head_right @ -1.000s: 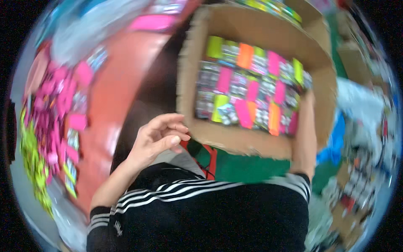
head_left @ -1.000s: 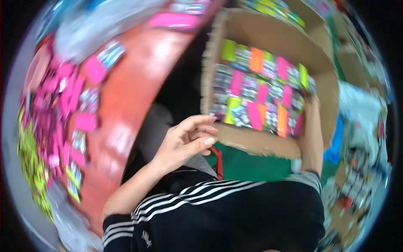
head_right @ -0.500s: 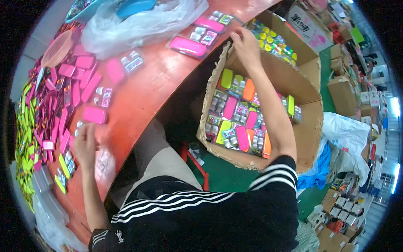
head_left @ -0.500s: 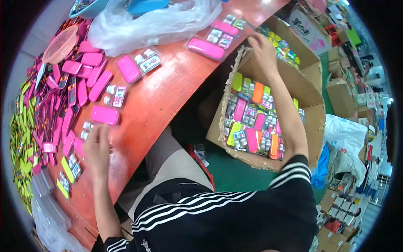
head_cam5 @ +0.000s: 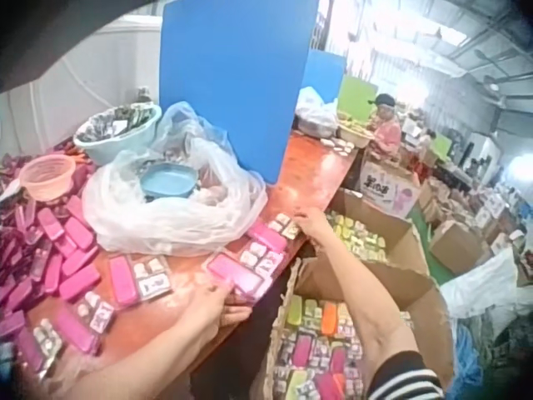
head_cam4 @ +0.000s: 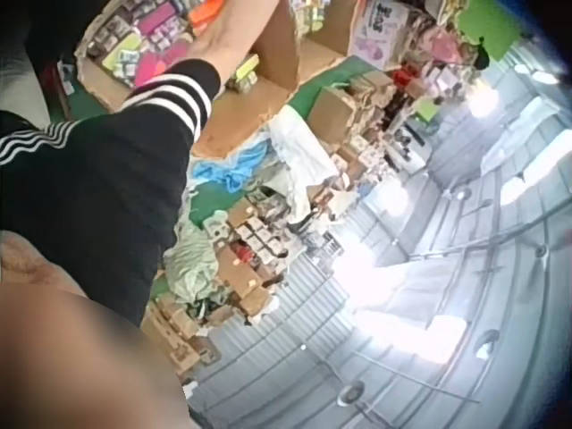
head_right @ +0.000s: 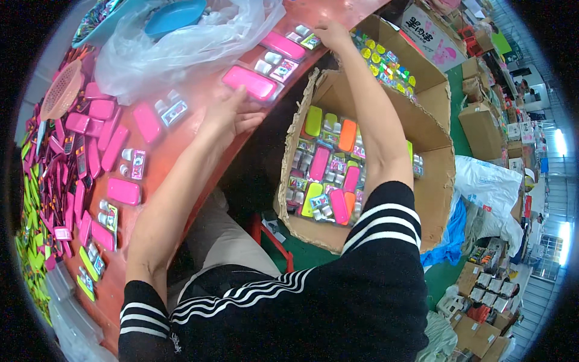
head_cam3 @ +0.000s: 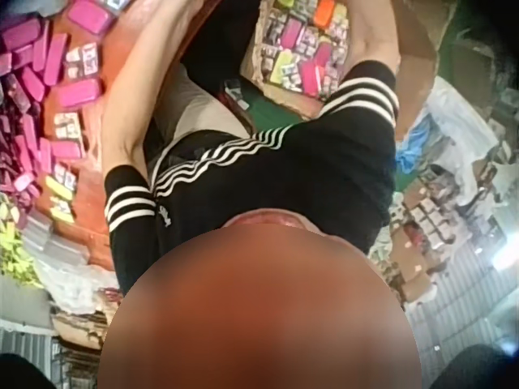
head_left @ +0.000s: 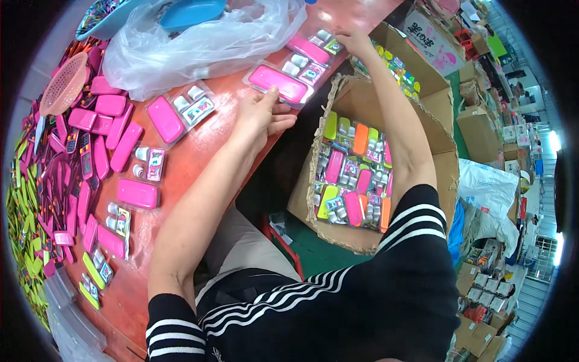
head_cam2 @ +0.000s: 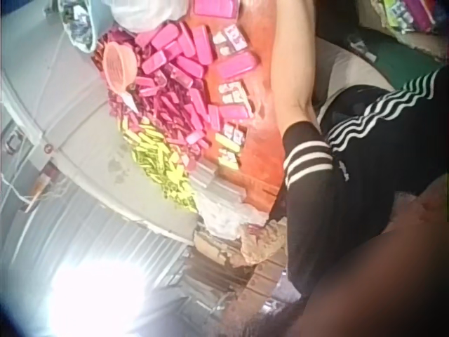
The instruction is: Packing plastic toy mobile phones into blister packs and arranging them in boxes.
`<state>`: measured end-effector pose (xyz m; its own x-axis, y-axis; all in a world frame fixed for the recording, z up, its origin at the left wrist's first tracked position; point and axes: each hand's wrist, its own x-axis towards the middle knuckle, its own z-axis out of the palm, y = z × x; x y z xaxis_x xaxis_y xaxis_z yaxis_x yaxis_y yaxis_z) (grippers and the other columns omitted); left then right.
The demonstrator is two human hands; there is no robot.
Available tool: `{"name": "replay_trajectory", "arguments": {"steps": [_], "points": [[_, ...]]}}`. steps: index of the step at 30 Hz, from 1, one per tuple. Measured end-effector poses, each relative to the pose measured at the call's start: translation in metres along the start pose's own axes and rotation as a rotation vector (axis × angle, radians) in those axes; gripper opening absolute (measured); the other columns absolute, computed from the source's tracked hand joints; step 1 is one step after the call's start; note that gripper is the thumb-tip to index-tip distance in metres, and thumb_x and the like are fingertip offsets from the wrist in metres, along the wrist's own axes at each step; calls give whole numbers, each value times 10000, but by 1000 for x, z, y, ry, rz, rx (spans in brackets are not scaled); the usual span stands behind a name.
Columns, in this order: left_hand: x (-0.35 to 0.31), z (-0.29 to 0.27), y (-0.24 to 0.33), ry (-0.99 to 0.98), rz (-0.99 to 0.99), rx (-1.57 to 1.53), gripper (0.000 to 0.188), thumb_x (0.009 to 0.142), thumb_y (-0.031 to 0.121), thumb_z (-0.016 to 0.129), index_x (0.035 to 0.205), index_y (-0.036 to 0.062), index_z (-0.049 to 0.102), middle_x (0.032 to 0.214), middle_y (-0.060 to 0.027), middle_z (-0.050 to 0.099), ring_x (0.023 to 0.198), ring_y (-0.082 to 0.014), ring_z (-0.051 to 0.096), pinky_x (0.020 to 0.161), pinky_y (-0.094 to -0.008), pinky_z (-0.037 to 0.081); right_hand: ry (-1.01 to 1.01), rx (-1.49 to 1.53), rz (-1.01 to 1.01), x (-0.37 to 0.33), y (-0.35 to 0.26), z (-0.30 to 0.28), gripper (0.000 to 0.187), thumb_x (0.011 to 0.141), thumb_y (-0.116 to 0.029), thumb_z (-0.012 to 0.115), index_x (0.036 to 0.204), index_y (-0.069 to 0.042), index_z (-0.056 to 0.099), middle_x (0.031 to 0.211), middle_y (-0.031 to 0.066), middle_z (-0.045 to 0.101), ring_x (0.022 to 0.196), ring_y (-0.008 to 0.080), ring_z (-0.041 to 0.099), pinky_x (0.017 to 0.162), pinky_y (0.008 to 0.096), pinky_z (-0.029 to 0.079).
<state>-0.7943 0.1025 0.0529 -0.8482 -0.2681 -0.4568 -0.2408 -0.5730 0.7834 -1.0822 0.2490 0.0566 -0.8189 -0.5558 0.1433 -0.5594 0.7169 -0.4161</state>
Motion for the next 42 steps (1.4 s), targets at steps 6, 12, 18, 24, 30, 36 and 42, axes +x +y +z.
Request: {"name": "replay_trajectory", "arguments": {"steps": [6,12,18,24,30,36,42], "points": [[-9,-8,3,53,-2,167,287,913,212,483,986,-66,480,858,-208,608,660,-276,643,537,-313,568,-170,886,354,-63,-21,-11,235,808,-92,631,1028,-12,610,909,53,623,754,105,593,618,230,508],[-59,-37,3,44,-5,166,221,886,173,499,978,-28,491,915,-166,606,711,-241,636,576,-304,563,-47,1066,349,-104,-12,-12,252,820,-68,608,1048,36,582,891,62,625,737,125,595,633,233,501],[-100,-68,1,-2,-34,112,308,859,169,529,1104,-18,527,1064,-118,593,968,-215,583,809,-336,500,-60,1098,322,-141,-29,-31,271,837,-85,598,1080,31,566,880,53,615,713,122,586,620,221,481],[-114,-90,-17,125,77,-46,217,823,91,553,980,-42,482,890,-132,593,776,-267,639,682,-365,558,-300,1225,296,-187,-123,-15,248,854,-75,572,1086,10,561,900,49,610,746,92,569,652,213,473],[-126,-79,-18,71,78,-210,448,870,389,444,1093,1,461,1024,-211,553,885,-318,615,699,-415,538,-416,1258,312,-222,-161,11,264,842,-103,598,1077,10,563,944,53,605,793,99,570,670,225,488],[-134,-63,-16,190,142,61,354,812,156,640,1099,32,474,954,-109,614,781,-206,647,626,-357,568,-345,601,132,-233,-166,-4,413,816,-403,604,1053,-66,619,837,2,596,666,48,496,538,180,379],[-126,-38,-23,-24,169,78,520,772,177,688,1178,13,408,994,-110,593,769,-184,647,624,-317,554,-612,1108,432,-240,-158,-55,649,822,-230,623,1358,-76,289,1321,204,396,1170,264,464,1016,347,327]]}}
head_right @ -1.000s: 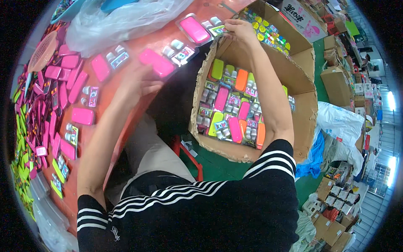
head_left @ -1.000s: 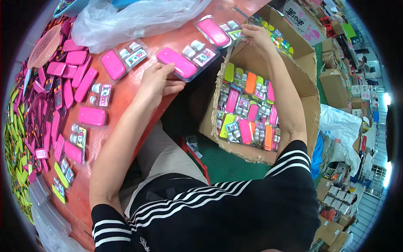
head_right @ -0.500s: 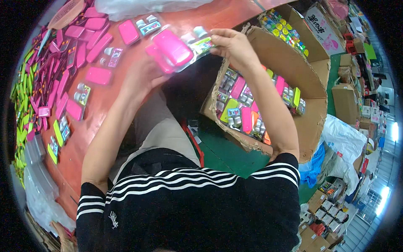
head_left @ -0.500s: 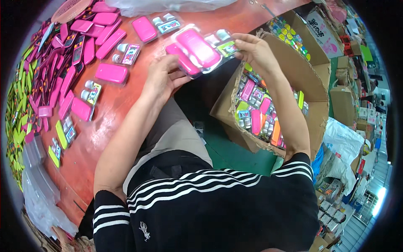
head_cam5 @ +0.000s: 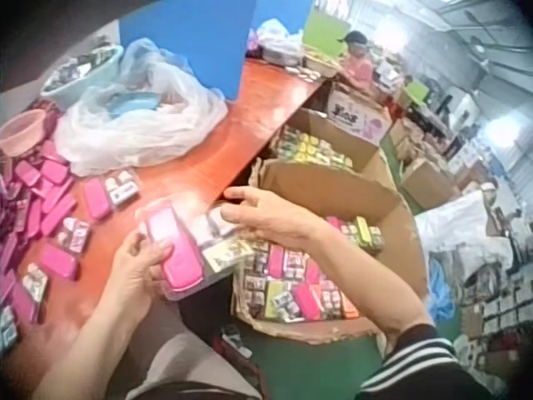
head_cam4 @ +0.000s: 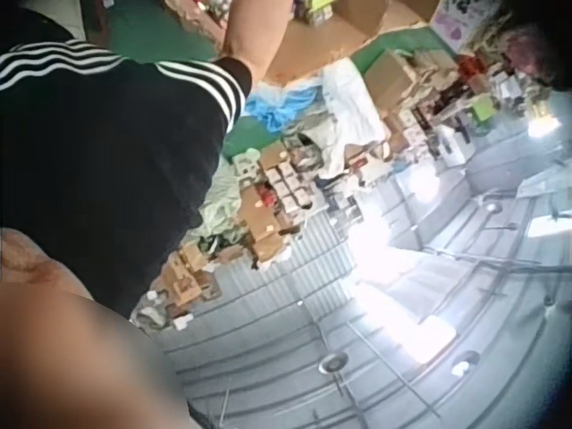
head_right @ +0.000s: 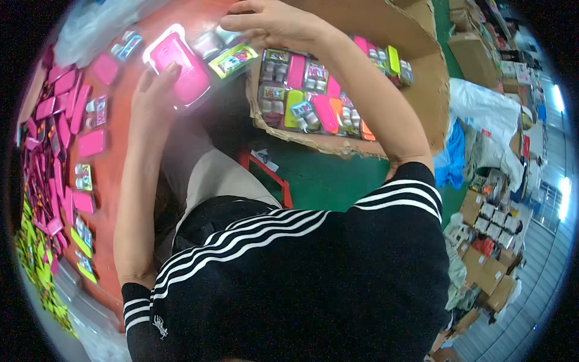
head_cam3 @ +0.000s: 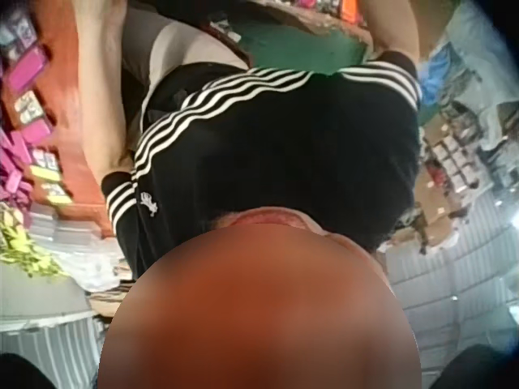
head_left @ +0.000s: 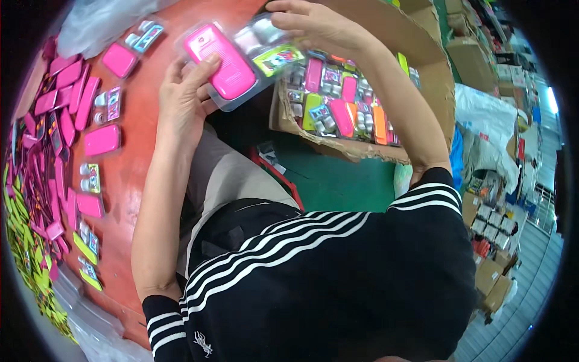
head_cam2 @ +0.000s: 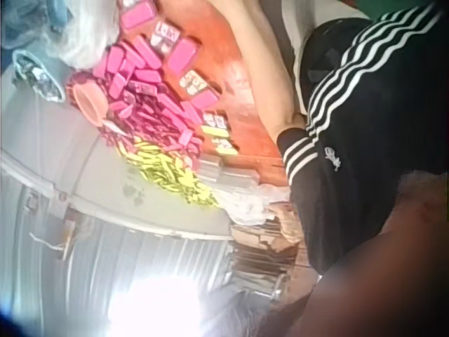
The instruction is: Packing plastic toy mobile phones into blister packs and arranging them in boxes.
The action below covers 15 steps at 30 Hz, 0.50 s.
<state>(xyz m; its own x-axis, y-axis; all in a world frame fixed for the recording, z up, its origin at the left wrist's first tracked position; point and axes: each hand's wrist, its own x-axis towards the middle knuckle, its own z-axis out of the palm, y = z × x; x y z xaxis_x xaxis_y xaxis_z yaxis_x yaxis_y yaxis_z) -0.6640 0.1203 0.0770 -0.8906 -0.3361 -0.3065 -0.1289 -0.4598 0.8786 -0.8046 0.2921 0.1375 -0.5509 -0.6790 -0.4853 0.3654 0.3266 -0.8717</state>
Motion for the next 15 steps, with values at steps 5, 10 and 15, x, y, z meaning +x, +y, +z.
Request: {"name": "replay_trajectory", "arguments": {"steps": [5,10,15], "points": [[2,50,-7,-217,-48,113,569,751,267,720,1172,18,428,1012,-107,600,746,-152,642,615,-295,528,-4,-31,-200,-19,60,-54,620,788,-292,661,1286,-15,415,1166,101,535,1052,170,515,904,305,419],[13,71,-30,-323,-81,235,900,742,403,710,1351,-63,239,1212,-188,509,1057,-217,534,844,-323,459,182,218,-139,-43,124,-103,509,799,-178,645,1222,19,443,1108,98,553,1009,177,535,858,319,455],[-2,53,-23,-314,-110,242,506,895,293,529,1252,-44,403,1156,-190,540,1016,-256,573,865,-337,473,389,469,15,-34,173,-118,454,814,-115,628,1215,-45,427,1123,103,549,1053,240,543,870,464,468]]}}
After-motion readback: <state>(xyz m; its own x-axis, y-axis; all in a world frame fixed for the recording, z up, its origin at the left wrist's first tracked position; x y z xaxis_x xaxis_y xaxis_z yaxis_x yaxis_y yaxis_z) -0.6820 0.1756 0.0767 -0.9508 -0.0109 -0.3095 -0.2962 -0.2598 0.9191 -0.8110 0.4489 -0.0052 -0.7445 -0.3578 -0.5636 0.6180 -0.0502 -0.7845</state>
